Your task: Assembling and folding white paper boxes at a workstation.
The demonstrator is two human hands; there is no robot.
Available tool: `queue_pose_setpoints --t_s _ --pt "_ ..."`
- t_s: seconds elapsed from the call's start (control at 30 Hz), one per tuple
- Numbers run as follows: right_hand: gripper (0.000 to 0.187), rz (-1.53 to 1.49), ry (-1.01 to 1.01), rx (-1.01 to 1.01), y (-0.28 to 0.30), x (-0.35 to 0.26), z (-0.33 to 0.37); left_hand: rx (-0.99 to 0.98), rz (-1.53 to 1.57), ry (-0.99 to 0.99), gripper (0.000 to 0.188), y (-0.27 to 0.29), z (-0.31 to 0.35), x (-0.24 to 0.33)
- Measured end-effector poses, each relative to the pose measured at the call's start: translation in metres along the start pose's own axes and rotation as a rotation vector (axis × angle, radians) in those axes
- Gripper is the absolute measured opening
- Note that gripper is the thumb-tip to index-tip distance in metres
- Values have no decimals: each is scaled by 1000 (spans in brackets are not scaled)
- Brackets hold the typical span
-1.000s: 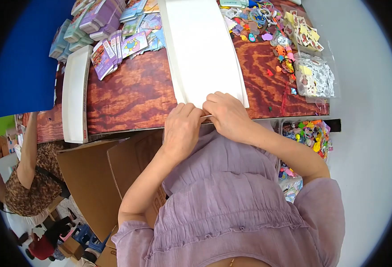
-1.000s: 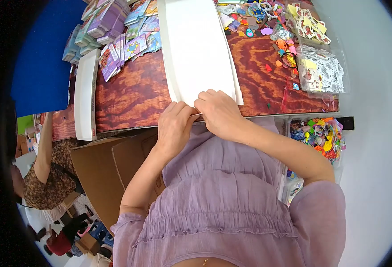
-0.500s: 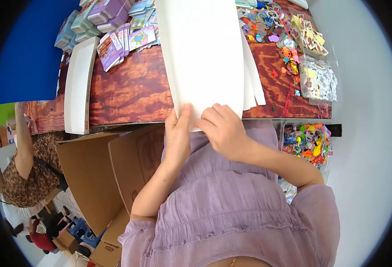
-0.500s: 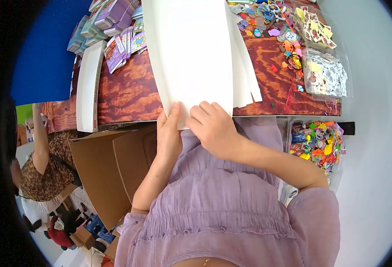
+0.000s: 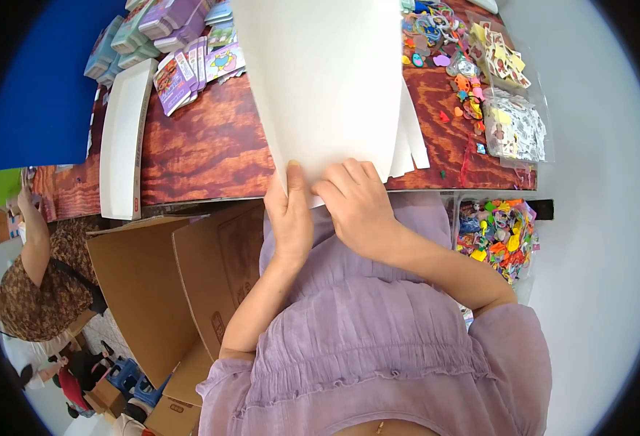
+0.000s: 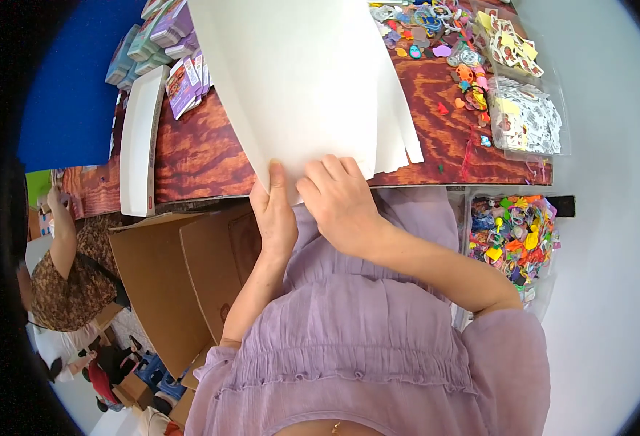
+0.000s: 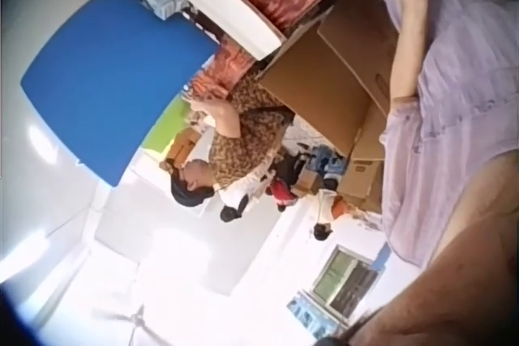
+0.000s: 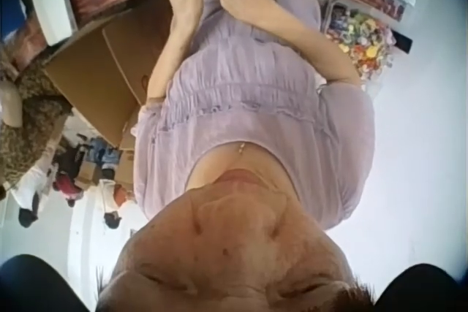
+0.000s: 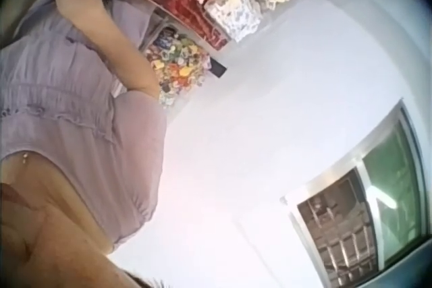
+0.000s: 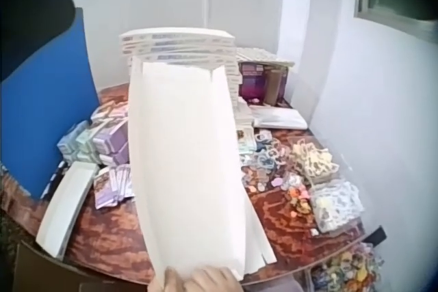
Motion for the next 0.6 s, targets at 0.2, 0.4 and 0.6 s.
queue_pose_setpoints --t_s 0.2,0.4,0.6 --pt "12 117 -6 -56 -4 -3 -2 -44 -144 -81 34 -2 -4 -3" --pt "17 219 -1 12 29 14 3 58 -110 -125 39 12 -14 8" --pt "19 219 -26 -41 33 28 -2 81 -81 -71 42 8 -9 8"
Point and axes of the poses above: each hand's wrist, its own z-axis away from the middle knuckle, its own y-axis out of the back of the hand, x = y × z, the point moved 7 cm from there along -z, towards the middle knuckle, and after that the axes turned 5 degrees about -y, right-handed, at the moved point
